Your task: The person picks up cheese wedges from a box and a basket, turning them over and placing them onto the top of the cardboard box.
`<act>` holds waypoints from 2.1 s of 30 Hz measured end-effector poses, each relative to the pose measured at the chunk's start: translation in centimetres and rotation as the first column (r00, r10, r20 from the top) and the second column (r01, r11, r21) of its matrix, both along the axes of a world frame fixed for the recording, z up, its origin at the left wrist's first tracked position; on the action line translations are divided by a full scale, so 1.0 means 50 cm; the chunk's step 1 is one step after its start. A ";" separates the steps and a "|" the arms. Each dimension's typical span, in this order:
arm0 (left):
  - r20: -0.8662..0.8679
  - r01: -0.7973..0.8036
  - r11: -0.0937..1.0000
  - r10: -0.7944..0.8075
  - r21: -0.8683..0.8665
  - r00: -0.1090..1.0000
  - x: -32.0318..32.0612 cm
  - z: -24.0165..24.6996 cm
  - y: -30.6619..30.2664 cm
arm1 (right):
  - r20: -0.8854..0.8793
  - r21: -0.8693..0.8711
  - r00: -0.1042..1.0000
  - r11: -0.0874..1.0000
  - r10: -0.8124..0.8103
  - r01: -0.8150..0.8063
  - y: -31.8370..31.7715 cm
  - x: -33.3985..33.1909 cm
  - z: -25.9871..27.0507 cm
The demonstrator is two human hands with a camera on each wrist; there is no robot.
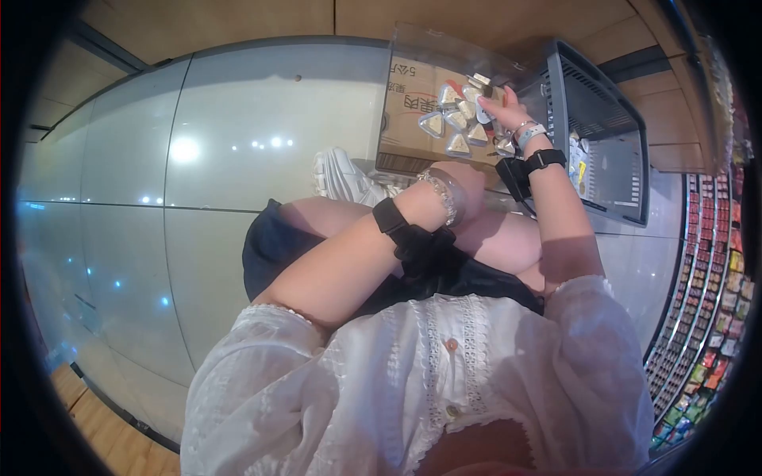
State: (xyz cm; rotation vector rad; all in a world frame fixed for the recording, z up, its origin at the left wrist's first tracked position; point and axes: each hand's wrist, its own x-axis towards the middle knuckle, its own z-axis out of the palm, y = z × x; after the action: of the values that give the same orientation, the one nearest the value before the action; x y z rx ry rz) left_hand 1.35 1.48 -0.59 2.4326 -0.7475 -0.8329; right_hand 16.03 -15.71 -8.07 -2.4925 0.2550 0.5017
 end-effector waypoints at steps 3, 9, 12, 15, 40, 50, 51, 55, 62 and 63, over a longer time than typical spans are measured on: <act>0.002 0.006 1.000 -0.006 0.011 1.000 -0.001 -0.002 0.000 | -0.001 -0.194 0.987 0.968 0.161 -0.158 0.032 -0.007 0.034; 0.007 0.000 1.000 0.000 0.021 1.000 -0.004 0.002 0.001 | -0.020 -0.495 0.848 0.732 0.529 -0.468 0.077 -0.001 0.038; 0.021 0.000 1.000 -0.001 0.023 1.000 -0.004 -0.010 -0.005 | -0.038 -0.443 0.832 0.737 0.554 -0.511 0.086 0.003 0.037; 0.045 -0.013 1.000 0.013 0.014 0.999 -0.007 -0.016 -0.009 | -0.018 -0.432 0.840 0.753 0.542 -0.496 0.086 0.014 0.009; 0.063 -0.032 0.985 0.043 -0.170 0.997 -0.010 -0.039 -0.012 | 0.302 -0.262 0.944 0.964 0.135 -0.054 0.140 -0.026 -0.024; 0.030 0.010 0.999 -0.009 -0.039 1.000 -0.002 -0.014 -0.010 | 0.372 -0.230 0.923 0.973 0.101 -0.013 0.124 -0.013 -0.003; 0.022 0.013 0.998 -0.012 -0.063 1.000 0.002 -0.021 -0.003 | 0.379 -0.205 0.921 0.979 0.089 -0.010 0.120 -0.016 -0.007; 0.026 -0.184 0.959 0.194 -0.215 0.981 0.022 0.015 0.030 | 0.403 -0.105 0.915 0.994 0.034 0.009 0.096 -0.010 -0.006; -0.320 -0.631 0.327 0.648 -0.704 0.691 0.093 -0.076 0.060 | 0.444 0.213 0.889 0.951 0.111 -0.226 0.112 -0.035 0.072; -0.524 -0.702 0.068 0.615 -0.709 0.589 0.105 -0.079 0.059 | 0.417 0.426 0.902 0.854 0.109 -0.300 0.131 -0.058 0.111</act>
State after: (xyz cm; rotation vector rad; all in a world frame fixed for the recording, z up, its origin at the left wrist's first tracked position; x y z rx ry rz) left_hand 6.60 4.45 -4.54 1.3822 0.1205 -0.0335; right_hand 13.14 -9.17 -2.53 -2.0678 -0.2736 0.1260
